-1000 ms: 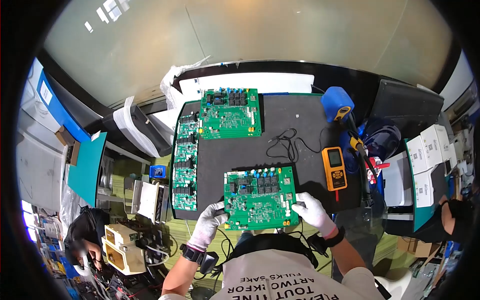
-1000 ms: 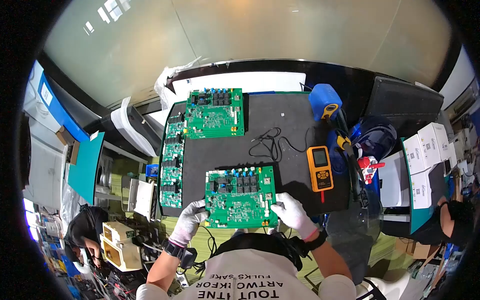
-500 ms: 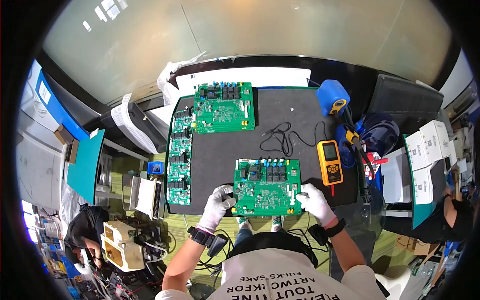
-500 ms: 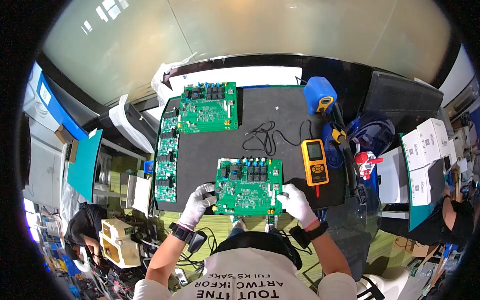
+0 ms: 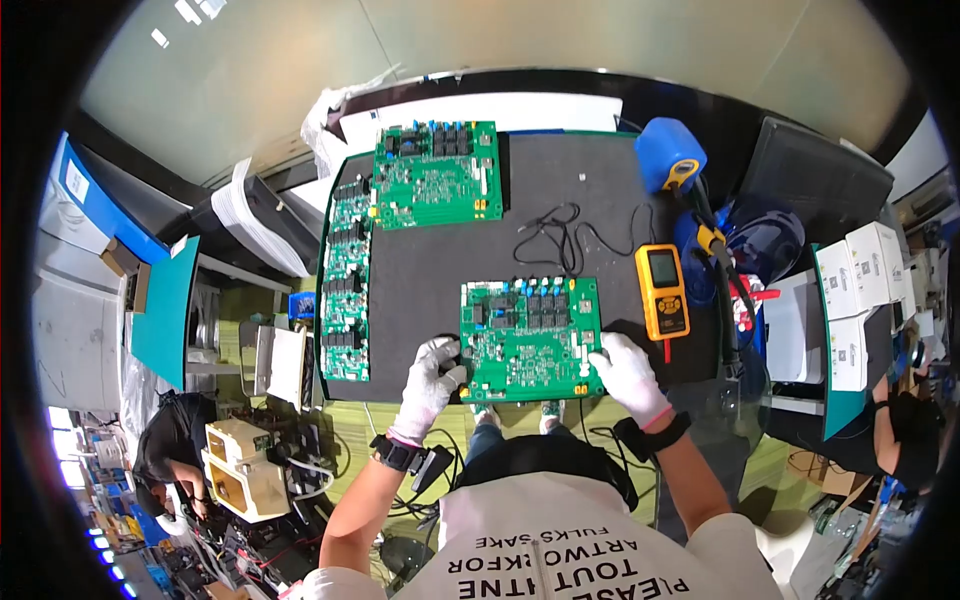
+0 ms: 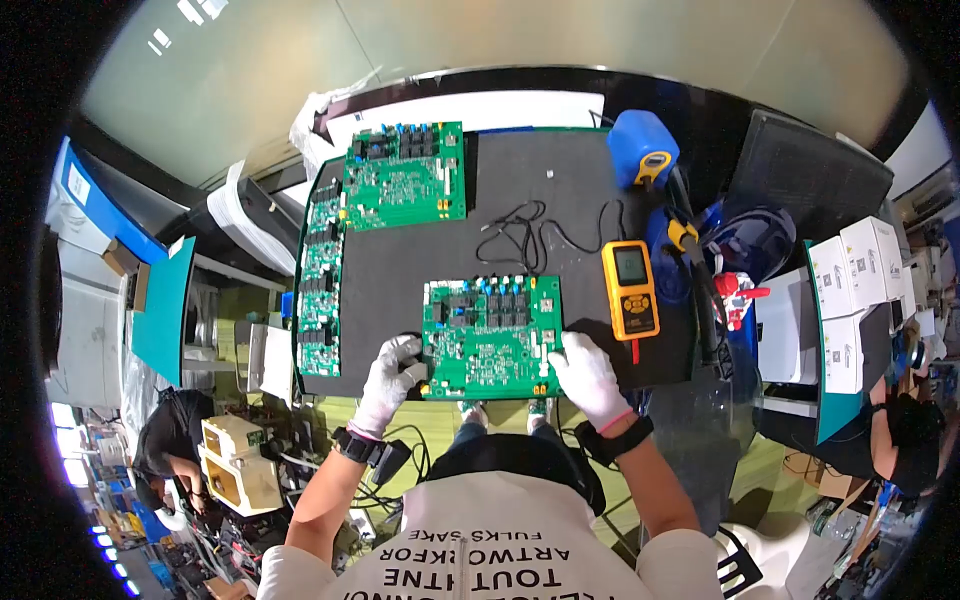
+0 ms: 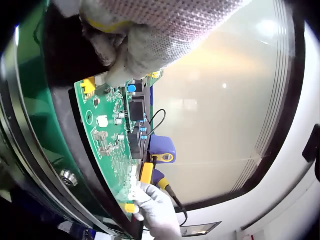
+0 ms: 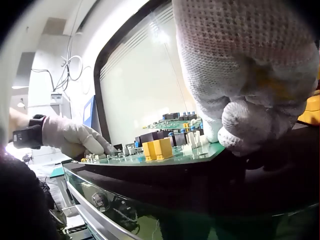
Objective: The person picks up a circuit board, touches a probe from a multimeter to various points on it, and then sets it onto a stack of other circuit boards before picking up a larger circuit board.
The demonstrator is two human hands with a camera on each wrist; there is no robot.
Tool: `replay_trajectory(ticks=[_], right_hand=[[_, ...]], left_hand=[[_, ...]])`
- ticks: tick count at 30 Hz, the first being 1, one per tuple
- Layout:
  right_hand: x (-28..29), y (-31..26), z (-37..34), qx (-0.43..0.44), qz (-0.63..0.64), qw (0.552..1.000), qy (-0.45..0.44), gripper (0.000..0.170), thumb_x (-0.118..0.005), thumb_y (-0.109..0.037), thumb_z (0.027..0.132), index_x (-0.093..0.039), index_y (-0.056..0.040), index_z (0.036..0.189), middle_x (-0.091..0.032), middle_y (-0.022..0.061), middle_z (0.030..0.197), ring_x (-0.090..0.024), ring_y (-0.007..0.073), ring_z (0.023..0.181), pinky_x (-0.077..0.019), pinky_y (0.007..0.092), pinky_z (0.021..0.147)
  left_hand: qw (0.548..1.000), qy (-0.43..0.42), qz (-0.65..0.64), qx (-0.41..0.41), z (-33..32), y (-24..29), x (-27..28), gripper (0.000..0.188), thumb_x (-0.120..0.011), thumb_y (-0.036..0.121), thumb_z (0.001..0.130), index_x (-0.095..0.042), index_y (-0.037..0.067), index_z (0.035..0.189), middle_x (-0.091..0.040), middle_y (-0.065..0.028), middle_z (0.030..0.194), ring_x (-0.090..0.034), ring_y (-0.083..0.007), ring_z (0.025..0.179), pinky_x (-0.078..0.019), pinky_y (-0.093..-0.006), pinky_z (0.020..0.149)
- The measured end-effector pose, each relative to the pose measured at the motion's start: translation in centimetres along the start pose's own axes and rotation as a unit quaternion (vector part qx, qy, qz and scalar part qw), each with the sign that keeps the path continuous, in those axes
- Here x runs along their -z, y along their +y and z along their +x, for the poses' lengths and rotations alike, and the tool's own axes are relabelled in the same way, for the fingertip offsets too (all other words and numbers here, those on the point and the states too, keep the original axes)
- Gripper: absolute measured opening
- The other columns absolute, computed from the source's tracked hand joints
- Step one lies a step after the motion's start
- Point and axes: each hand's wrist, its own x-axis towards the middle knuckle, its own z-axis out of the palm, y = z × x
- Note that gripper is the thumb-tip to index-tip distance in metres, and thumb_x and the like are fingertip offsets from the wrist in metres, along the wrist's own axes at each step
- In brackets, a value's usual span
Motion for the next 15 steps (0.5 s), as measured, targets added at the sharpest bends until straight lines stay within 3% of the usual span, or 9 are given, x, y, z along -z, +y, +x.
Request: replay_trajectory(ticks=[1,10,15], right_hand=[[-0.3,0.1,0.0,-0.002,-0.009,1.000,0.007,0.024,-0.062,-0.021,0.083,-0.056,-0.0025,0.097,-0.059,0.0209,0.089,-0.059,0.0391,0.085,-0.0482,0.0472,0.074],[-1.0,-0.4,-0.3,-0.043,-0.033,0.998,0.030,0.033,-0.062,-0.027,0.084,-0.057,-0.0038,0.107,-0.061,0.0185,0.095,-0.062,0.0367,0.081,-0.0507,0.0440,0.070],[-0.3,-1.0,0.0,-0.002,-0.142,0.990,0.024,0.031,-0.063,-0.032,0.083,-0.056,-0.0030,0.094,-0.060,0.0166,0.086,-0.064,0.0328,0.074,-0.0517,0.0419,0.063]], left_hand=[[1.000,-0.003,-0.013,-0.009,-0.1,-0.3,-0.1,0.039,-0.064,0.001,0.074,-0.058,-0.006,0.112,-0.052,-0.0092,0.114,-0.053,-0.0145,0.086,-0.0468,-0.0271,0.081],[0.998,0.018,0.031,-0.044,-0.6,-0.8,-0.6,0.040,-0.066,-0.002,0.073,-0.059,-0.004,0.112,-0.051,-0.0094,0.115,-0.053,-0.0136,0.088,-0.0469,-0.0260,0.082],[0.997,0.019,0.048,-0.049,-0.5,-0.8,-0.9,0.040,-0.066,-0.003,0.072,-0.059,-0.004,0.111,-0.051,-0.0098,0.115,-0.054,-0.0141,0.086,-0.0478,-0.0261,0.081]])
